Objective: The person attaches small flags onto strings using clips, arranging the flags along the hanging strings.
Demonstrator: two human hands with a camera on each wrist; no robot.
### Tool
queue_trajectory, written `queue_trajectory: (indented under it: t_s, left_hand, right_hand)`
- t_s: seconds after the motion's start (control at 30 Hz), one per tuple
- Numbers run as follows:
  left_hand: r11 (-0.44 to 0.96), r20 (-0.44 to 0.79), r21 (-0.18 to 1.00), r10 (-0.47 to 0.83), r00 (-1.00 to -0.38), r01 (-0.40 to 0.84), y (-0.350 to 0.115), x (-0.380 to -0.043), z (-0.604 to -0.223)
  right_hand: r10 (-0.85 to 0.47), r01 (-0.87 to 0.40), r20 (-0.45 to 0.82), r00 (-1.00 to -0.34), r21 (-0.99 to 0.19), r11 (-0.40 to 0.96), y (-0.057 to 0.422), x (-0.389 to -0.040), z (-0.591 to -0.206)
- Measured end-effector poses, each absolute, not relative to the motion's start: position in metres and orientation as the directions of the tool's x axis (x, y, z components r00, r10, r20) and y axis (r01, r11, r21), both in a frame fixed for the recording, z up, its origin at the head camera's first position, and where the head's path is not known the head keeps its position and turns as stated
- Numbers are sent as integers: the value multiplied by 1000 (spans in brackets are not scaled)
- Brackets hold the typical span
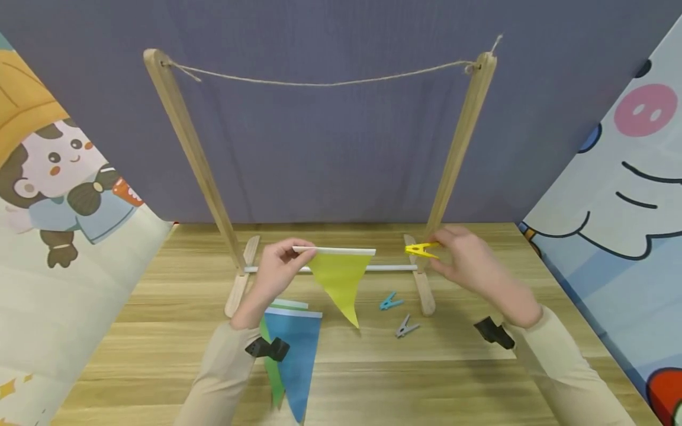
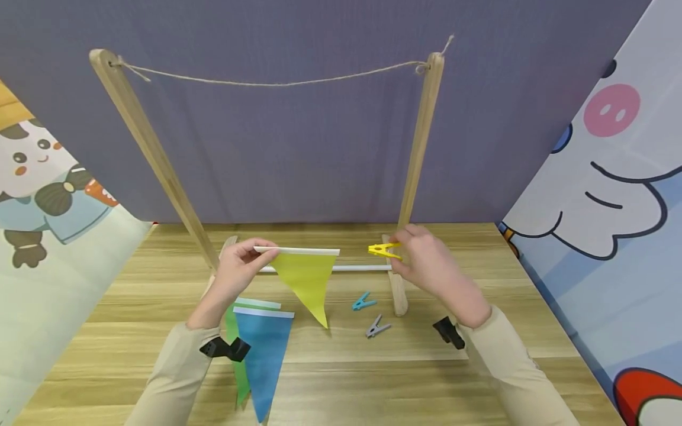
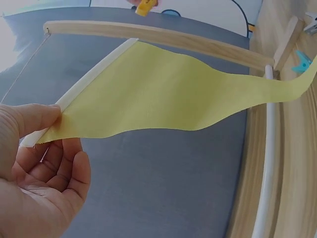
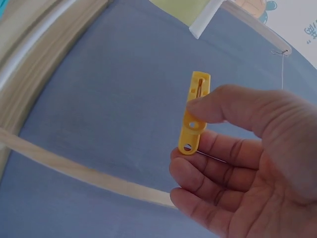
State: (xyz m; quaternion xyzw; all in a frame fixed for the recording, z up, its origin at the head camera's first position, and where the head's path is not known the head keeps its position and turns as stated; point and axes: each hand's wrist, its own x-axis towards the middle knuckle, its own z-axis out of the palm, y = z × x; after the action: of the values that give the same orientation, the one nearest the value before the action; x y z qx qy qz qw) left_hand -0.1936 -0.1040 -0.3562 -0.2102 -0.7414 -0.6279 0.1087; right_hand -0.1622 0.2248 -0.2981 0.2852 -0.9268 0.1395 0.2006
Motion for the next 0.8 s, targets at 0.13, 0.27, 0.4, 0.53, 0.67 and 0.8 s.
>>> queue_trajectory:
  t_s: [0.13,0.27,0.4,0.53,0.67,0.8]
  left_hand:
    - [103,427,888,173,-888,447,-98,-198,-350]
    - [91,433,887,174,-884,453,-91,-201,-342]
    - [87,451,879,174,-875,470,-84,-206,-335]
    - [70,469,871,179,-865,487,-77,-209,-330]
    - [51,494,858,192,-848,511,-72,-211,-326]
    - [47,527,837,200,-826,545,-66,-215,-323]
  right_hand:
    - [-484,-587,454,-748,-113,802,229,-163,-289]
    - [-495,-600,482,-723,-84,795,234,-163,-282]
    - [-499,-616,517,-695,-71,784,238,-165,-277]
    - [-500,-617,514,-696,-72,784,241,-166,-271]
    - [-494,-599,495,-715,-71,797,243,-165,-264]
    - [-489,-596,495,-718,-72,800,245,-166,-258]
